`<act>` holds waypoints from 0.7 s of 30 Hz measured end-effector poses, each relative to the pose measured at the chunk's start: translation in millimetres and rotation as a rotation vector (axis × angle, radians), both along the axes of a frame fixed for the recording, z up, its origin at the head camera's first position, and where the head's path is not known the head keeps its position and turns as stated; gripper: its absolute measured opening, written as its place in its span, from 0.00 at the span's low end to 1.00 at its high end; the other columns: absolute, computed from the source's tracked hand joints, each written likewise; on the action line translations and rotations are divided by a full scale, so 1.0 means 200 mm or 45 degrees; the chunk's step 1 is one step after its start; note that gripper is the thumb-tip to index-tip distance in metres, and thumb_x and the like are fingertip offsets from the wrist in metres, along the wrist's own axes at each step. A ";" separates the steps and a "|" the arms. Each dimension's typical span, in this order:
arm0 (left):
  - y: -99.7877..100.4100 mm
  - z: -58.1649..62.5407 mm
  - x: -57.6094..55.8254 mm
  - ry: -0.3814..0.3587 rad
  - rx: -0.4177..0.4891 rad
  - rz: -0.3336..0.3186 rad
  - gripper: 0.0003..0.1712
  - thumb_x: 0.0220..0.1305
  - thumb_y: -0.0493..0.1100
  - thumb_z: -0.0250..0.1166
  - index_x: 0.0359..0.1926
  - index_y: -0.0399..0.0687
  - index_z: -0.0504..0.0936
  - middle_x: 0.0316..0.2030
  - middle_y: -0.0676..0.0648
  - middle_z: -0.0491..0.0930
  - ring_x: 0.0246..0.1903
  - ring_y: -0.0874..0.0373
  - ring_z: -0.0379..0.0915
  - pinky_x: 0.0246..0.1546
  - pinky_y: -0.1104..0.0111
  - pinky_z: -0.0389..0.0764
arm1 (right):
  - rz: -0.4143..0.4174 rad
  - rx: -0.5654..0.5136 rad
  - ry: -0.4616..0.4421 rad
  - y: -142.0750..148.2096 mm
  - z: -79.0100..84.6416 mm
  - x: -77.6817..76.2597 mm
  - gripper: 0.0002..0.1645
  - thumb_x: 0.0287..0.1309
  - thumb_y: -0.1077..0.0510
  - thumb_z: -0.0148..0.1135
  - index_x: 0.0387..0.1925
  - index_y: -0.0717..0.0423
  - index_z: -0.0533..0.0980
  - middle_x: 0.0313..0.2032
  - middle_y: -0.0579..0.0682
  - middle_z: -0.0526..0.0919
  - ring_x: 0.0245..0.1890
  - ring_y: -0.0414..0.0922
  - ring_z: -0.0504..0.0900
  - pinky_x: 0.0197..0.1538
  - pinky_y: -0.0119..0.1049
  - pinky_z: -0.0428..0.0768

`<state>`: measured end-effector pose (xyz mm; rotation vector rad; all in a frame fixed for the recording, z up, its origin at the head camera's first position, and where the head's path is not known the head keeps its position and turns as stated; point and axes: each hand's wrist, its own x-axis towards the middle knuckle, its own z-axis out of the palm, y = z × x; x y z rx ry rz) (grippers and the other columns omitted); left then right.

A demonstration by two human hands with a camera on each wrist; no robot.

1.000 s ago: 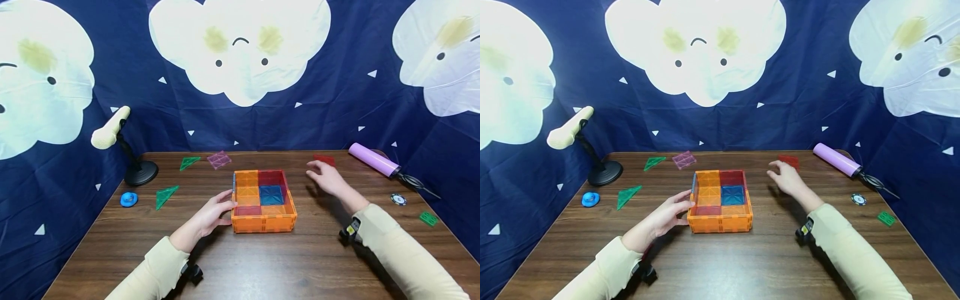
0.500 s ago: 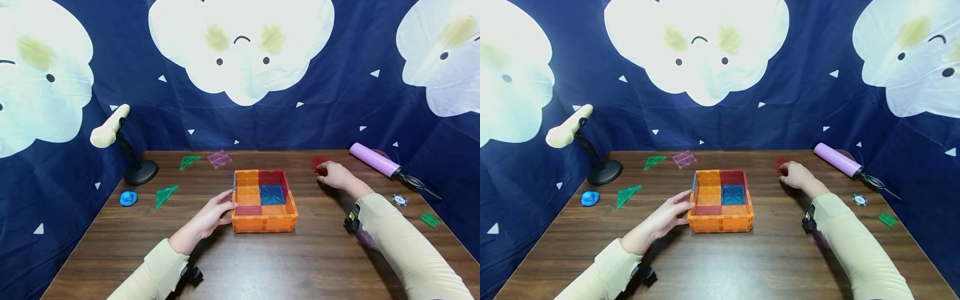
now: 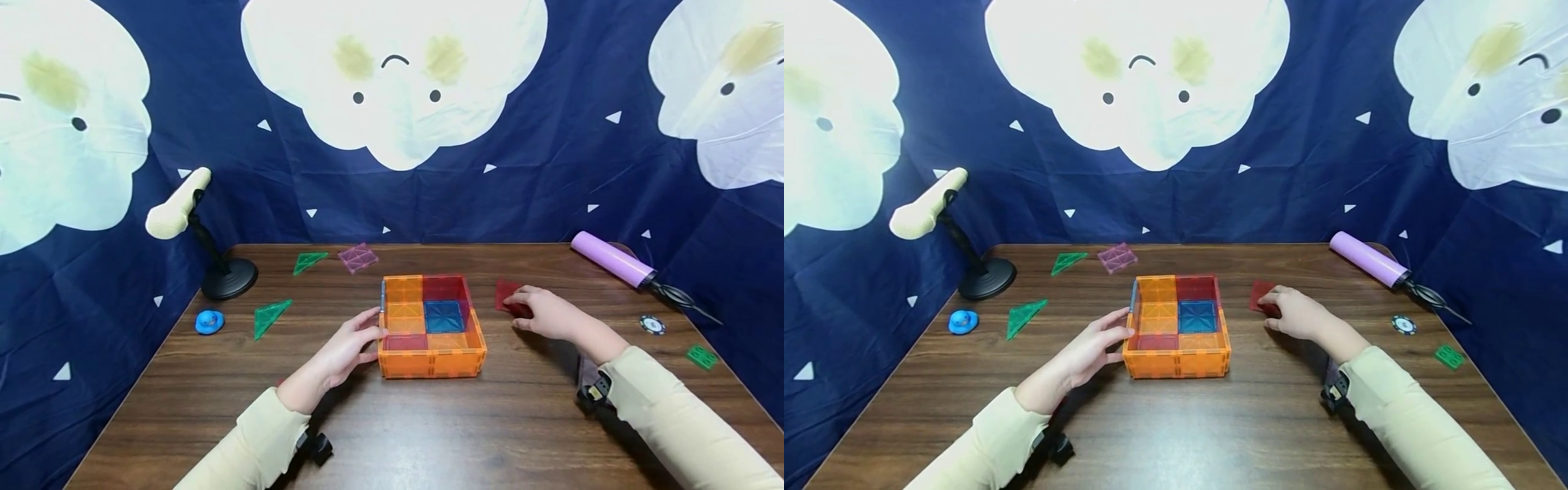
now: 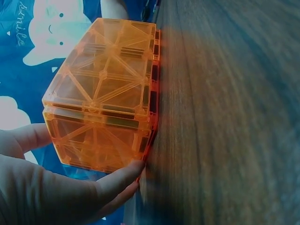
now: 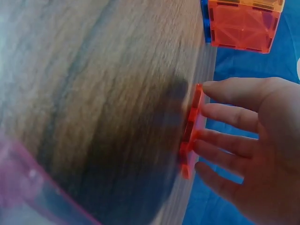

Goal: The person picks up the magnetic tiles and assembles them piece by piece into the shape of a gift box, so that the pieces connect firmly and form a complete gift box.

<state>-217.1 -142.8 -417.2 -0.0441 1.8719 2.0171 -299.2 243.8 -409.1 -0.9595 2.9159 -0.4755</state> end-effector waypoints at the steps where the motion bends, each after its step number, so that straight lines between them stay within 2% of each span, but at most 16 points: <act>1: 0.00 0.00 0.00 -0.001 -0.006 0.006 0.37 0.73 0.37 0.55 0.78 0.38 0.54 0.73 0.31 0.59 0.68 0.38 0.62 0.64 0.40 0.66 | -0.004 -0.022 0.004 0.00 -0.01 0.00 0.25 0.57 0.60 0.73 0.55 0.66 0.80 0.51 0.65 0.80 0.52 0.62 0.79 0.58 0.61 0.75; 5: 0.01 -0.01 0.00 0.000 0.008 0.033 0.37 0.72 0.38 0.55 0.78 0.38 0.54 0.73 0.32 0.60 0.69 0.39 0.62 0.64 0.40 0.66 | -0.028 -0.097 0.017 0.03 -0.04 -0.06 0.33 0.53 0.59 0.75 0.59 0.69 0.76 0.57 0.72 0.76 0.58 0.70 0.73 0.62 0.66 0.68; 8: 0.01 -0.01 0.00 0.004 0.042 0.044 0.38 0.71 0.38 0.54 0.78 0.37 0.54 0.73 0.31 0.60 0.70 0.39 0.59 0.65 0.39 0.65 | -0.045 -0.114 -0.013 0.05 -0.07 -0.10 0.36 0.52 0.58 0.76 0.60 0.70 0.74 0.59 0.75 0.74 0.60 0.71 0.72 0.63 0.67 0.67; 12: 0.01 -0.01 0.01 0.005 0.070 0.037 0.38 0.71 0.37 0.53 0.78 0.36 0.53 0.72 0.29 0.61 0.72 0.39 0.56 0.65 0.39 0.64 | -0.064 -0.117 -0.043 0.06 -0.08 -0.14 0.35 0.50 0.57 0.78 0.57 0.69 0.75 0.56 0.72 0.77 0.55 0.66 0.76 0.60 0.63 0.72; 17: 0.01 0.00 0.01 0.018 0.076 0.034 0.38 0.72 0.37 0.53 0.78 0.36 0.53 0.72 0.28 0.60 0.72 0.38 0.56 0.65 0.38 0.64 | -0.072 -0.129 -0.013 0.05 -0.07 -0.18 0.34 0.45 0.53 0.80 0.52 0.66 0.79 0.47 0.65 0.81 0.45 0.59 0.80 0.51 0.57 0.77; 21: 0.01 0.01 0.01 0.026 0.079 0.015 0.38 0.72 0.38 0.53 0.79 0.35 0.52 0.73 0.28 0.59 0.72 0.38 0.55 0.65 0.38 0.63 | -0.128 -0.233 -0.059 0.02 -0.05 -0.20 0.33 0.49 0.51 0.78 0.53 0.65 0.79 0.45 0.62 0.84 0.44 0.56 0.81 0.50 0.54 0.77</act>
